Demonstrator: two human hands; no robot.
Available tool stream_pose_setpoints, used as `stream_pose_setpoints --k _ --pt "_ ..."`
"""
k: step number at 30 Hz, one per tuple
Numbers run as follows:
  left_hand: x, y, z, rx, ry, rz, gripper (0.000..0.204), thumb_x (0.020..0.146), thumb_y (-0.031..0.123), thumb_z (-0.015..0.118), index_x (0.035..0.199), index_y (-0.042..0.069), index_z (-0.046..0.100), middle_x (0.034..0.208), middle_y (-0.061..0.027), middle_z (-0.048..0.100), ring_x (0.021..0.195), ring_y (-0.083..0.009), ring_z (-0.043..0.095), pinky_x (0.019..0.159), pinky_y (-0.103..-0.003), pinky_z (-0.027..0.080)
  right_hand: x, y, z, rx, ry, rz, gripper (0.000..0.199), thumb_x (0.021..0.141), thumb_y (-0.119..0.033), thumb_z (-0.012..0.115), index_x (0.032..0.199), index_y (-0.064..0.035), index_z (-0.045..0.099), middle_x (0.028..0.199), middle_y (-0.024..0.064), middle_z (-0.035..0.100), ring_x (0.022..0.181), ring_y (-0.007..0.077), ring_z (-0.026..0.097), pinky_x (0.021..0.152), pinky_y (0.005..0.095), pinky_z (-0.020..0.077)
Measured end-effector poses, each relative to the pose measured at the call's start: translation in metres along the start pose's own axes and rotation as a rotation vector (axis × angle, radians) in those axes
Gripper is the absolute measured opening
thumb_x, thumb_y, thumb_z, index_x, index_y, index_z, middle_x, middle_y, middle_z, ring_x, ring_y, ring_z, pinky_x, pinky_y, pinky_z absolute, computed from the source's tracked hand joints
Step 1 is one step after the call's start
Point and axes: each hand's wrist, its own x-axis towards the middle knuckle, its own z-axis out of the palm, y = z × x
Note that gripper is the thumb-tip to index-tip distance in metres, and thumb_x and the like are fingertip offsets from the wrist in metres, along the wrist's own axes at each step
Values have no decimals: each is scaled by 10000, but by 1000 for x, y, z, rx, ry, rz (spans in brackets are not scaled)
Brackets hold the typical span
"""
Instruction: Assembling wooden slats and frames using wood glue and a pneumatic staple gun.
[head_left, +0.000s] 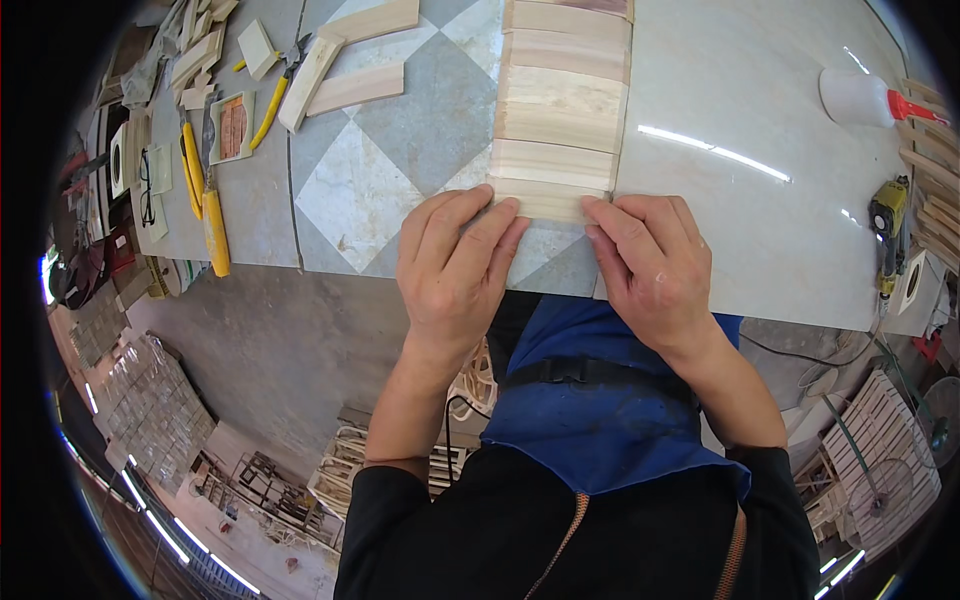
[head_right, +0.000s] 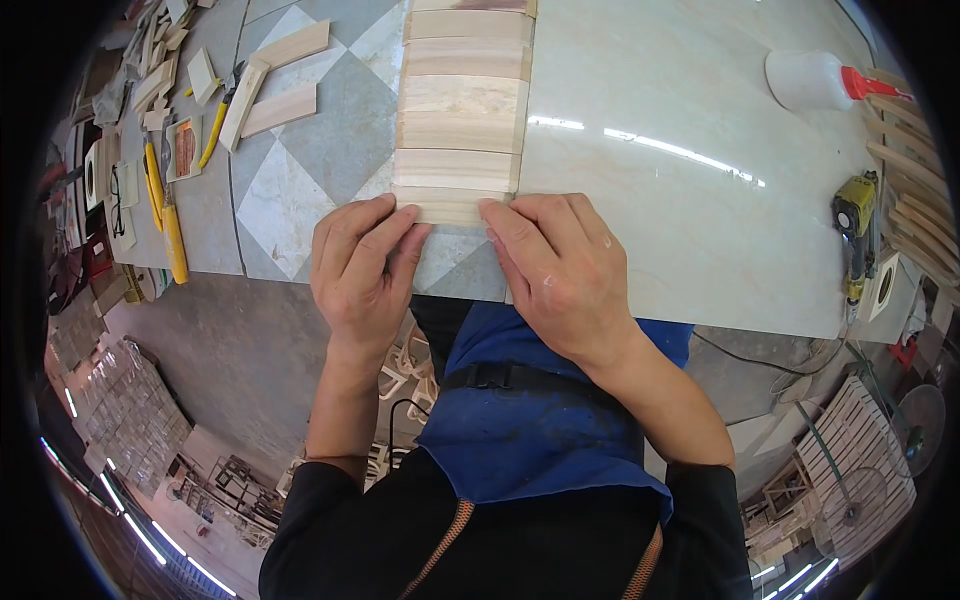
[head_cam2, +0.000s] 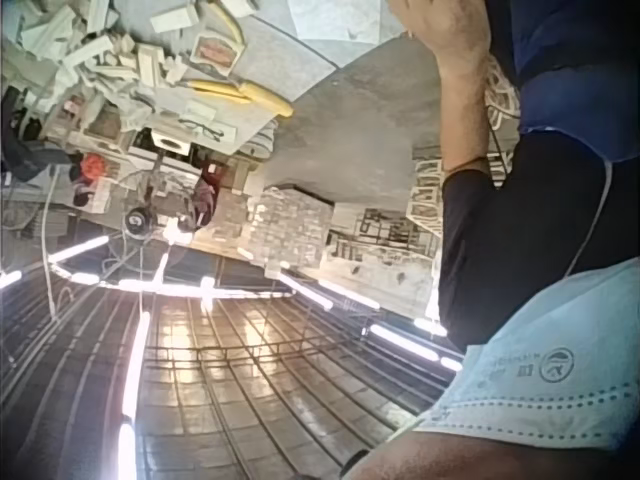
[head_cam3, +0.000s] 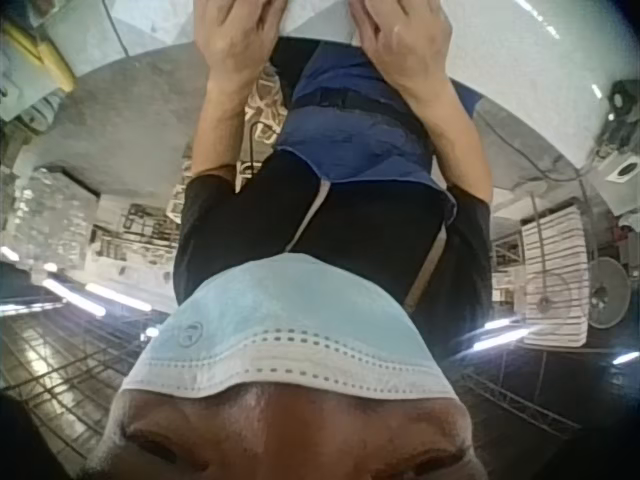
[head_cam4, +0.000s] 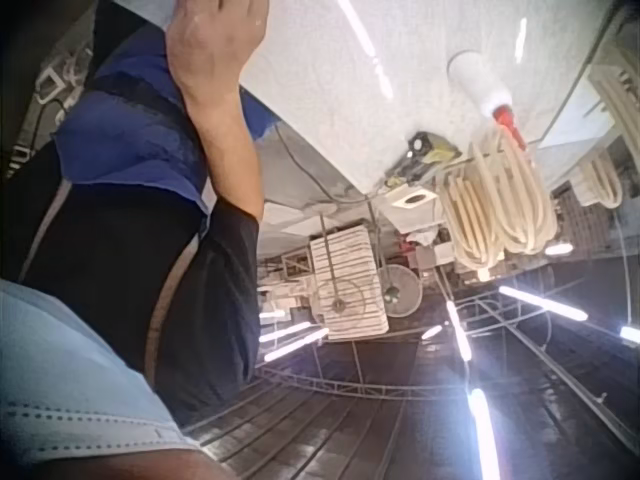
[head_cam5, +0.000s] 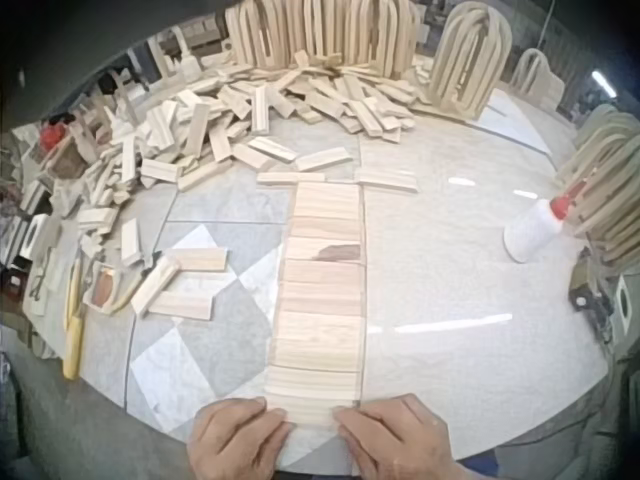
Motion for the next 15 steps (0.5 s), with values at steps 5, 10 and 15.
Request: stream_pose_setpoints --k 5,10,15 --pt "4 2 -1 -18 -1 -8 292 835 41 942 1113 72 855 1209 -65 762 1067 -266 705 945 -391 596 -1 1 -2 13 -11 16 377 889 12 848 1258 -56 812 1140 67 724 937 247 661 778 340 564" --pt "8 1 -3 -46 -56 -30 317 820 12 951 1114 70 847 1191 -68 779 1053 -264 709 927 -380 590 -5 4 -5 27 -14 8 399 888 25 836 1278 -54 809 1155 73 727 937 251 659 781 341 563" --pt "5 2 1 -24 -25 2 354 814 55 940 1153 70 838 1194 -74 743 1067 -281 698 943 -397 587 -9 5 -10 72 20 30 445 873 36 827 1309 -51 804 1182 86 736 943 261 664 791 348 566"
